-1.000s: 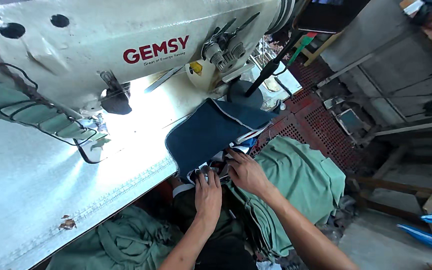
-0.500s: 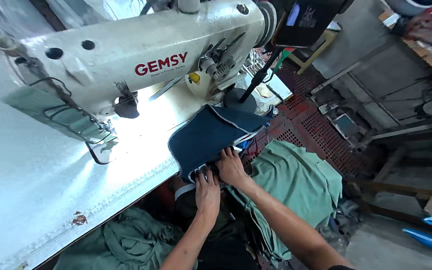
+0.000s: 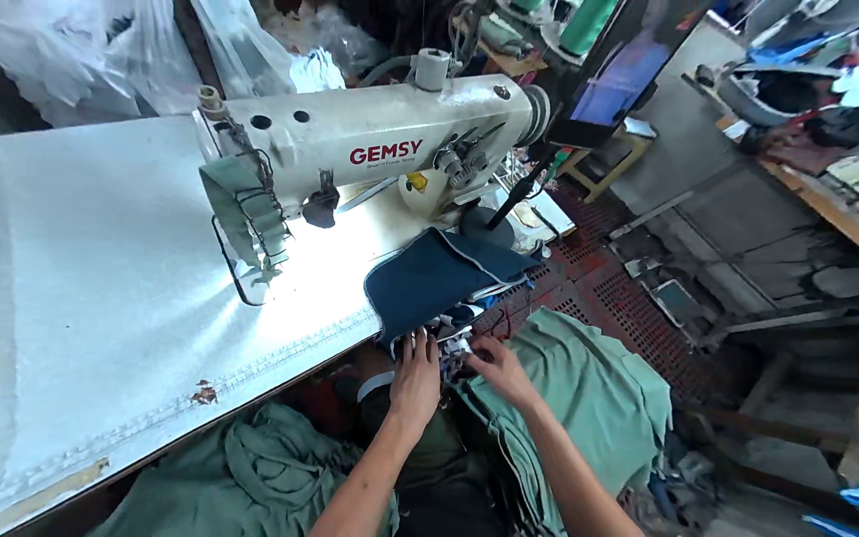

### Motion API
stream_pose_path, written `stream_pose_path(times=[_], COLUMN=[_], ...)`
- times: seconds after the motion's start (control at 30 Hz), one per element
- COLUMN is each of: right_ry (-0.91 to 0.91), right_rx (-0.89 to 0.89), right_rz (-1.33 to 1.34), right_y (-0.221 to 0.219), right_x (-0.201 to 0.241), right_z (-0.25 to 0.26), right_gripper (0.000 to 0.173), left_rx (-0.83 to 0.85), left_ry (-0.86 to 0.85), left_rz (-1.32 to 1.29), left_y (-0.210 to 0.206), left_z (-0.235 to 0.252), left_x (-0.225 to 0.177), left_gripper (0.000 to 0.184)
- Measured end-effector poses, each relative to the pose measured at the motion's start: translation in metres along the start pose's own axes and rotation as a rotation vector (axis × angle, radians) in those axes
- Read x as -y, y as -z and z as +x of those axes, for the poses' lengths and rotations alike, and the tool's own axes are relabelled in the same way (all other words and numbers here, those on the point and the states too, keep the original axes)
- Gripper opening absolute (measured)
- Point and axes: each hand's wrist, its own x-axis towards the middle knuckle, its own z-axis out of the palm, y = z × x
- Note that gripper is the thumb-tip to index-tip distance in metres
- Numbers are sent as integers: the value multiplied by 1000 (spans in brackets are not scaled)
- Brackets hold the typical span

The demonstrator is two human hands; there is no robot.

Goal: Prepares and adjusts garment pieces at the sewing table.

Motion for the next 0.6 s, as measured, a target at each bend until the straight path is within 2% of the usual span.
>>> stream_pose_path(times=[0.07,0.1,0.2,0.23,0.27,0.3,0.37,0.4,0.47,0.53,0.6], right_ry=[58,62,47,47,56,69,91,98,100,113,79], right_rx=[20,30,105,137,166,199,266,291,300,192,7], right_rz=[34,54,144,161,168,161,143,140,148,157,213], right_y=[-10,-12,-19,-24,-30,-37,-52,-60,-73,-80,-80], right_x=[9,15,26,28,29,30,33,34,34,29,22], right_z=[-4,-6,-13,-17,-21,-26,-39,-46,-52,-54,-45], right_gripper=[31,31,32,33,33,33,34,34,34,34,36], left_rx=[-24,-111,-669,-826,-910,-913,-745,-682,-686,-713,-745], left_ry=[-62,-106,-233,-218,-164,-80,91,116,18,-77,-104], left_rz=[-122,-189,-238,-195,-144,-93,-54,-65,-195,-298,-301], left_y=[12,17,47,63,79,93,106,106,102,96,92], left_z=[-11,-18,-31,-32,-32,-30,-21,-16,-9,-10,-11], left_x=[5,6,8,11,15,21,34,38,39,35,36], left_gripper=[56,48,25,24,27,37,61,61,43,32,29])
